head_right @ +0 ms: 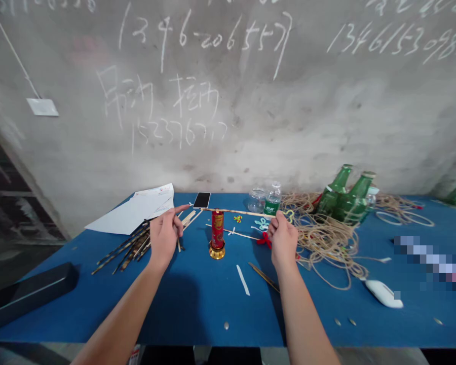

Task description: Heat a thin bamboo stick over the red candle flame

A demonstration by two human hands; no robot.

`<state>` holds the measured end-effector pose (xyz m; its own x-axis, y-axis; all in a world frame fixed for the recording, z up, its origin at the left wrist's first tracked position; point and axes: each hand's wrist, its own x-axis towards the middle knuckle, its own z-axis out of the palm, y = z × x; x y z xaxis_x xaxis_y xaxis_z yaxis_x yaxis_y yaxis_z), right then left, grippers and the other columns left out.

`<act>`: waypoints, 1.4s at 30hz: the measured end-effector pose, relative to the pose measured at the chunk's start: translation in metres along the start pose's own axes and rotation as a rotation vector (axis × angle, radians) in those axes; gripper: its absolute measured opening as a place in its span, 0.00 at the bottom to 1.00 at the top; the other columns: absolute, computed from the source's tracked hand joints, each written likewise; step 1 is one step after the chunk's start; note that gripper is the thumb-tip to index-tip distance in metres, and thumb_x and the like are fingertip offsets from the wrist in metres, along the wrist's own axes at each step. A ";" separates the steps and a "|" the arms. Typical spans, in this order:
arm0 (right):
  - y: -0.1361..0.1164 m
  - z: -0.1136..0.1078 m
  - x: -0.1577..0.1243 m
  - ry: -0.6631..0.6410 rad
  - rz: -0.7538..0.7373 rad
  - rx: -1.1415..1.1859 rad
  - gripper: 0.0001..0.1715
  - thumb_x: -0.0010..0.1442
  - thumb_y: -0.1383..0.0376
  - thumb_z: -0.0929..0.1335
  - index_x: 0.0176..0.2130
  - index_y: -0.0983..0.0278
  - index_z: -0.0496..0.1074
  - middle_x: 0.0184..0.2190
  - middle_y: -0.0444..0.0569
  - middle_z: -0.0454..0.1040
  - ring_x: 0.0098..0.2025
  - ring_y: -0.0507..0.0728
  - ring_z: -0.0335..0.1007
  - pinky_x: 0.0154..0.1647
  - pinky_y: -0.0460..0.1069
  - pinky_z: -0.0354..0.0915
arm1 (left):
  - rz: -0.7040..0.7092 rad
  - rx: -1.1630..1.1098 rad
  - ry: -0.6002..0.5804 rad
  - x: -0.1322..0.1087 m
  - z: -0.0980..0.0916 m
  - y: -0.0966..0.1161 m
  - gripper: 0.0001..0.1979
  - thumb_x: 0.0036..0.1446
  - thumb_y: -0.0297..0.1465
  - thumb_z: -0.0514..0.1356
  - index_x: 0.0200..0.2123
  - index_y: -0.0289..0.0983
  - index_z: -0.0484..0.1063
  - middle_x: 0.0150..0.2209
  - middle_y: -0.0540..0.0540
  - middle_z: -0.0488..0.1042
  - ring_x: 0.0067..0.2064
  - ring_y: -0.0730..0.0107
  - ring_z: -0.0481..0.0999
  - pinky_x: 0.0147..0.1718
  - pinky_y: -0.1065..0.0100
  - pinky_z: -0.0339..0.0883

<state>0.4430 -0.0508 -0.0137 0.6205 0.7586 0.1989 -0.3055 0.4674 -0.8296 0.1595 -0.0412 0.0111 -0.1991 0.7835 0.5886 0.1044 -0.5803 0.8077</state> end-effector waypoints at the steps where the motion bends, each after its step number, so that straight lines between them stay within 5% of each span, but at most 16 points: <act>1: 0.000 0.000 0.000 0.002 -0.001 0.004 0.35 0.53 0.46 0.80 0.24 0.61 0.57 0.20 0.35 0.52 0.19 0.45 0.44 0.14 0.42 0.42 | -0.003 0.000 0.001 0.000 0.000 0.000 0.32 0.71 0.35 0.50 0.11 0.44 0.64 0.16 0.46 0.68 0.55 0.55 0.82 0.49 0.65 0.68; 42: -0.002 -0.001 0.002 0.046 -0.006 0.025 0.34 0.50 0.49 0.81 0.24 0.61 0.58 0.20 0.35 0.54 0.20 0.45 0.45 0.14 0.42 0.42 | 0.005 0.015 0.010 0.000 0.000 -0.002 0.31 0.71 0.34 0.50 0.12 0.44 0.64 0.17 0.46 0.70 0.54 0.56 0.81 0.50 0.64 0.66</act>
<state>0.4454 -0.0507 -0.0115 0.6544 0.7347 0.1789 -0.3196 0.4832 -0.8151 0.1596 -0.0403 0.0099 -0.2084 0.7784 0.5922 0.1202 -0.5805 0.8054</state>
